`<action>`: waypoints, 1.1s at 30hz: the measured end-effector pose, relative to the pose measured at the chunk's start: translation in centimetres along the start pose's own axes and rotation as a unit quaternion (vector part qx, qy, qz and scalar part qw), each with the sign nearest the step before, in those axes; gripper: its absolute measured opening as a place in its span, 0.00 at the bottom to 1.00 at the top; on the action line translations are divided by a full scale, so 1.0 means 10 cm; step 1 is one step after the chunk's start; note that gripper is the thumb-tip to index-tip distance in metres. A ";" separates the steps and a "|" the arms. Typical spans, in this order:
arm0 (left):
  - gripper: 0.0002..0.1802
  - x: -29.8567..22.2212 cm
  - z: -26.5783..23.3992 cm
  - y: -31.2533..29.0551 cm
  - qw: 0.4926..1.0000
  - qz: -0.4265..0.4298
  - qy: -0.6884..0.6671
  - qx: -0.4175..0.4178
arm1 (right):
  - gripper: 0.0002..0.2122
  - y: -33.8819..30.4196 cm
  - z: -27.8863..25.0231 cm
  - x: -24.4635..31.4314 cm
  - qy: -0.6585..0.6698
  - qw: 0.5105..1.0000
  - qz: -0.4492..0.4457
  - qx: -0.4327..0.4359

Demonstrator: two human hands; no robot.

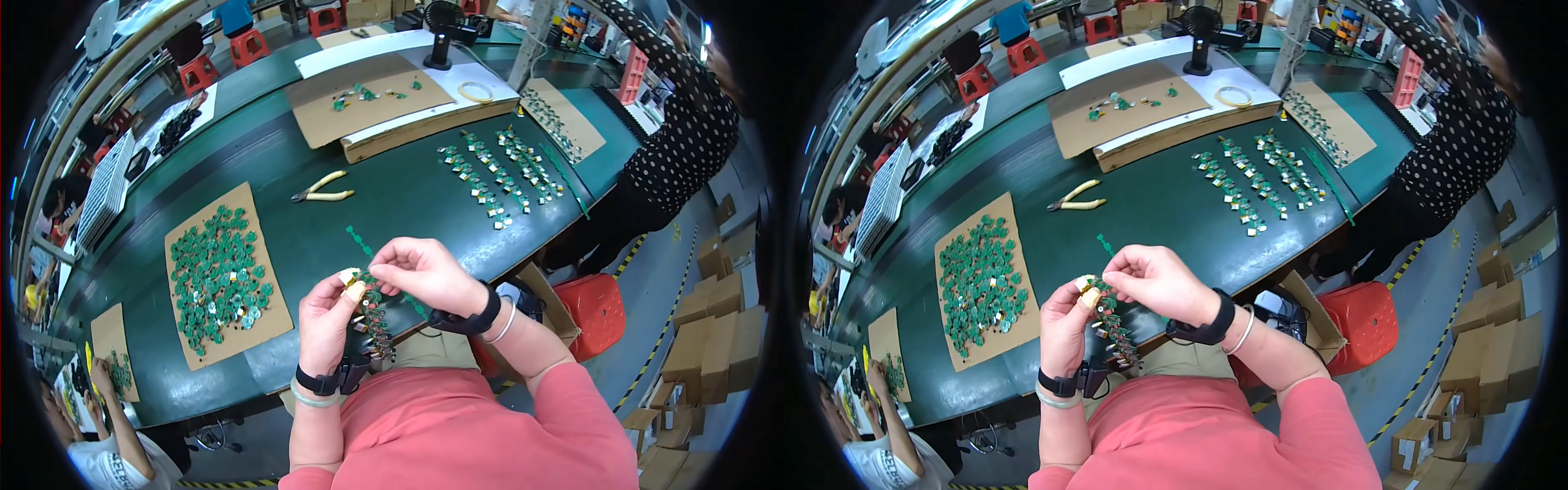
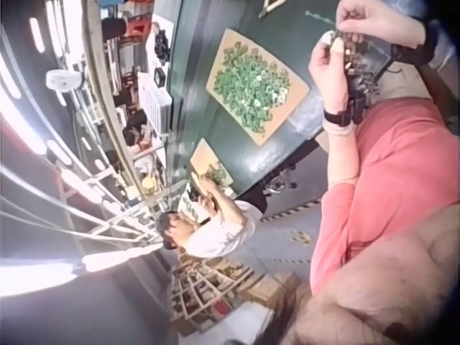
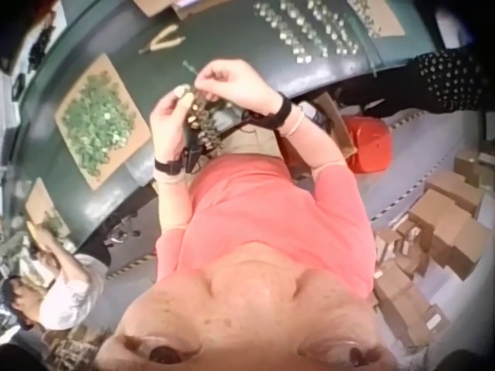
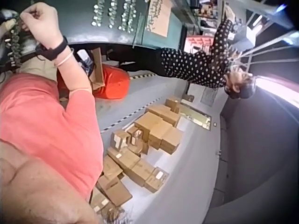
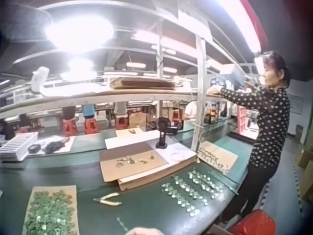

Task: The person picks up small circuit boards from a cardboard sheet and attaches them one by one onto a plastic strip. Once the strip is full, they set it aside on the workbench and begin the process again.

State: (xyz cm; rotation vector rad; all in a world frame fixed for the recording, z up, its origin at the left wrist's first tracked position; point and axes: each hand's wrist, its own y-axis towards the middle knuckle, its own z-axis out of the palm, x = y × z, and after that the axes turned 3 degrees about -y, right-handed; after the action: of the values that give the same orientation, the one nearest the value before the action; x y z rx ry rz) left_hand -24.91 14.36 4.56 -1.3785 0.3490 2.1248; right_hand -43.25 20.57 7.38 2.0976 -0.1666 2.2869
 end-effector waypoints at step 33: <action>0.10 0.06 -0.01 -0.07 1.000 0.003 -0.016 -0.024 | 0.04 0.06 0.16 0.01 -0.386 0.890 -0.225 -0.089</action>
State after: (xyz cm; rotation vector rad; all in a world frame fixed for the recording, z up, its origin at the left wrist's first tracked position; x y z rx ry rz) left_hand -24.58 15.09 4.03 -1.3703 0.2922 2.1708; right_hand -41.77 19.82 7.59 2.4758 0.0887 1.0667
